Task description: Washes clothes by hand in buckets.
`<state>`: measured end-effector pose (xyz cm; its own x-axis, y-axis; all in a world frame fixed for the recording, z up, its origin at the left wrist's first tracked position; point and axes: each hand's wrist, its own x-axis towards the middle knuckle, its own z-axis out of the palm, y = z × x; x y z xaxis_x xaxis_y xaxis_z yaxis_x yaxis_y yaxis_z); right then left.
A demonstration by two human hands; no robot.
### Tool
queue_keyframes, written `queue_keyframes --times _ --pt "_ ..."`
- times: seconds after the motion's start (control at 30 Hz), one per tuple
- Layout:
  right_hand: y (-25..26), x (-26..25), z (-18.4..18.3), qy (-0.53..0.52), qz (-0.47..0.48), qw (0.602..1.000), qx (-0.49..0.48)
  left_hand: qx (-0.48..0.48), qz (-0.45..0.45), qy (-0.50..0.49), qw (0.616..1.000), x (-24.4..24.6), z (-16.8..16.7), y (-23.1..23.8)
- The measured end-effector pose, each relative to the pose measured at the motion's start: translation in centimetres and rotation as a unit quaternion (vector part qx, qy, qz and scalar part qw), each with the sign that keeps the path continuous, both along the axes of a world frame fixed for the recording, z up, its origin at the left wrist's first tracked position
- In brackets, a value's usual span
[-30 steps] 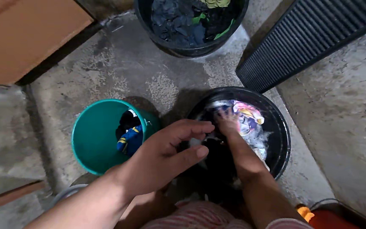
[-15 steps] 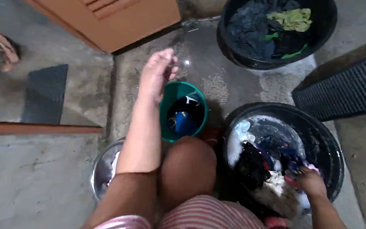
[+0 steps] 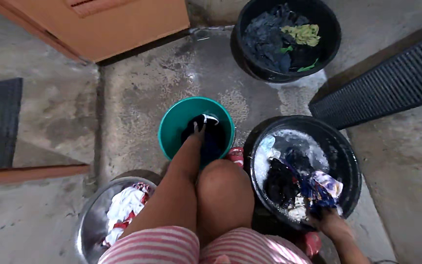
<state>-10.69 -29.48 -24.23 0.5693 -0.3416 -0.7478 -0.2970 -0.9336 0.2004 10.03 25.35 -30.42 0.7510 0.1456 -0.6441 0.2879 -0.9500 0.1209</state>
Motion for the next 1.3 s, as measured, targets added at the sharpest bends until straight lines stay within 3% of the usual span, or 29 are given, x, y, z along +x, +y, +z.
queue_keyframes --times 0.1,0.2,0.33,0.4,0.57,0.67,0.83,0.93,1.0,1.1,1.2,1.3 --pt "-0.3 0.0 0.0 -0.007 0.004 1.000 -0.003 -0.014 0.026 0.014 0.999 0.7 -0.5 0.5" --pt "-0.1 0.1 0.1 -0.015 0.010 1.000 -0.011 -0.028 -0.011 0.062 0.998 1.1 0.4 0.6" --pt "-0.4 0.2 0.6 -0.007 0.002 1.000 0.019 -0.073 -0.074 0.063 0.993 1.1 3.1 0.9" --pt "-1.4 0.4 0.7 -0.014 0.000 0.999 0.052 -0.107 -0.063 0.021 0.992 0.4 5.5 1.6" --pt "-3.9 1.8 1.1 -0.039 -0.045 0.984 0.165 -0.153 -0.064 -0.131 0.977 -2.1 16.8 0.7" --pt "-3.5 3.3 2.7 -0.061 -0.061 0.982 0.165 -0.171 -0.085 -0.246 0.950 -3.4 25.1 -1.5" --pt "-2.2 5.3 5.7 -0.138 -0.153 0.945 0.253 -0.244 -0.210 -0.439 0.839 -5.3 36.7 -6.7" --pt "-0.6 7.0 8.2 -0.215 -0.269 0.859 0.380 -0.298 -0.279 -0.493 0.768 -5.1 40.4 -10.8" --pt "0.7 8.0 10.3 -0.284 -0.322 0.771 0.470 -0.329 -0.316 -0.494 0.740 -3.8 41.1 -14.2" --pt "2.0 10.2 14.5 -0.328 -0.339 0.664 0.580 -0.302 -0.364 -0.425 0.772 -1.2 40.3 -20.3" --pt "2.5 11.6 17.1 -0.346 -0.343 0.626 0.610 -0.265 -0.413 -0.321 0.810 2.0 36.0 -26.1" --pt "1.6 11.6 17.1 -0.371 -0.390 0.609 0.582 -0.226 -0.467 -0.246 0.818 3.8 30.2 -31.0"
